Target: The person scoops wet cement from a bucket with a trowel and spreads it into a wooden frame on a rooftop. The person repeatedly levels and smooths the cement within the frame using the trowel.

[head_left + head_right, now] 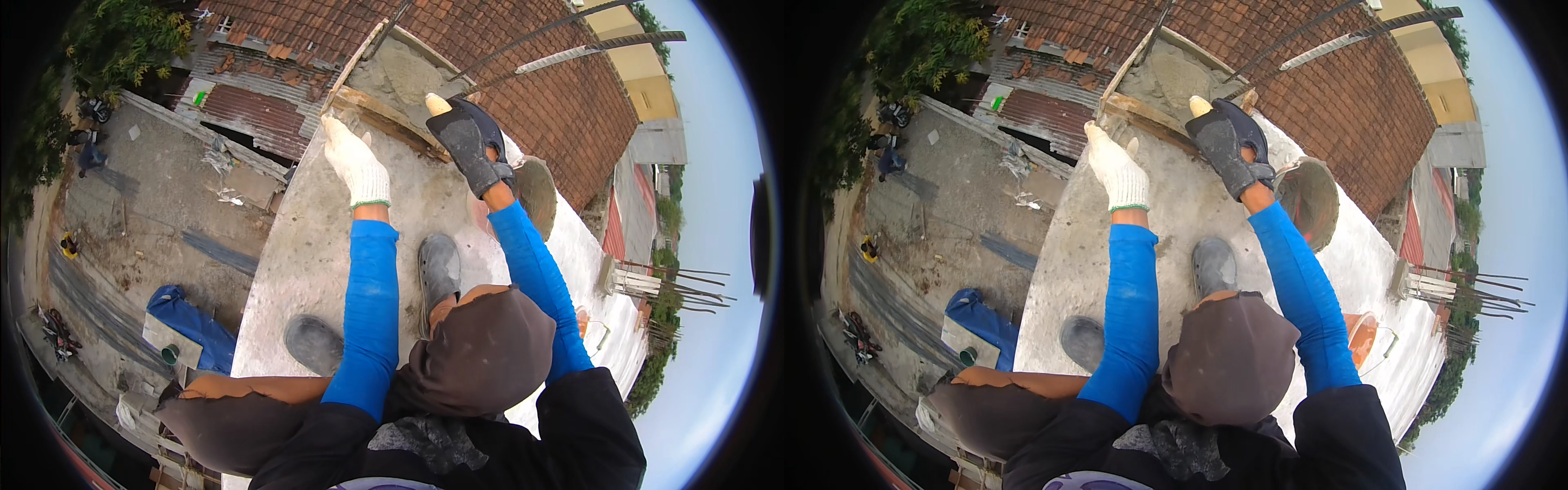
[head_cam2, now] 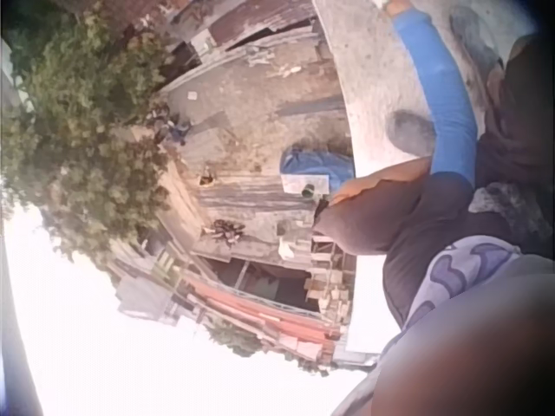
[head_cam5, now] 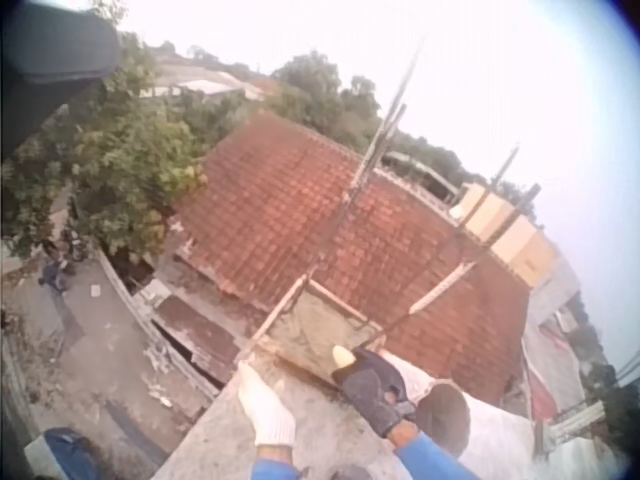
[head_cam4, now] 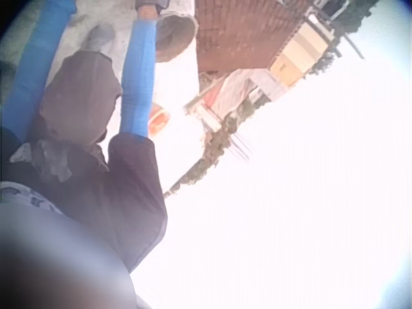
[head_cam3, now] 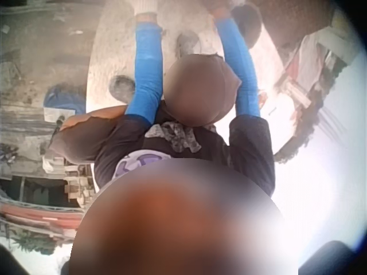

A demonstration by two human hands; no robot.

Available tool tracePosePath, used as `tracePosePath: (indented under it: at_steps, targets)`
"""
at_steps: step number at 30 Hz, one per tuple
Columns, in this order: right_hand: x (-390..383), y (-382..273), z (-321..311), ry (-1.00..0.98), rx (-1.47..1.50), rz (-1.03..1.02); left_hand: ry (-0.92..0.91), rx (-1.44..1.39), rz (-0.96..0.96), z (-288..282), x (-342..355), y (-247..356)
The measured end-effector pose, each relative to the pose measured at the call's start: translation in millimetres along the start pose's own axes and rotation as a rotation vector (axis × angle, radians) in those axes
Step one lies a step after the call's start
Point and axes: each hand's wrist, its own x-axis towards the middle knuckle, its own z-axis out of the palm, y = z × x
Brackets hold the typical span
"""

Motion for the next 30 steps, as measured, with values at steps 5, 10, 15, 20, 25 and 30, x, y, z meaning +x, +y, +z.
tracePosePath:
  at_steps: [5, 10, 15, 20, 25, 30]
  targets:
    - [-82, 21, -13, -0.001, 1.132, 0.626, 0.032, -0.009, 0.013, -3, 0, 5]
    - [-105, 19, -27, -0.083, 1.078, 0.518, 0.01, 0.027, 0.049, -11, 1, 4]
    - [-77, -5, -21, -0.078, 1.112, 0.567, 0.015, 0.047, 0.052, -12, 6, 1]
    - [-56, -4, 14, -0.065, 1.002, 0.487, 0.071, 0.07, 0.124, -9, 6, -2]
    - [-53, 14, 36, 0.032, 0.512, 0.235, 0.023, 0.069, 0.093, -16, 19, 3]
    - [-24, -2, 58, 0.065, 0.75, 0.455, -0.033, 0.038, 0.06, -19, 22, 5]
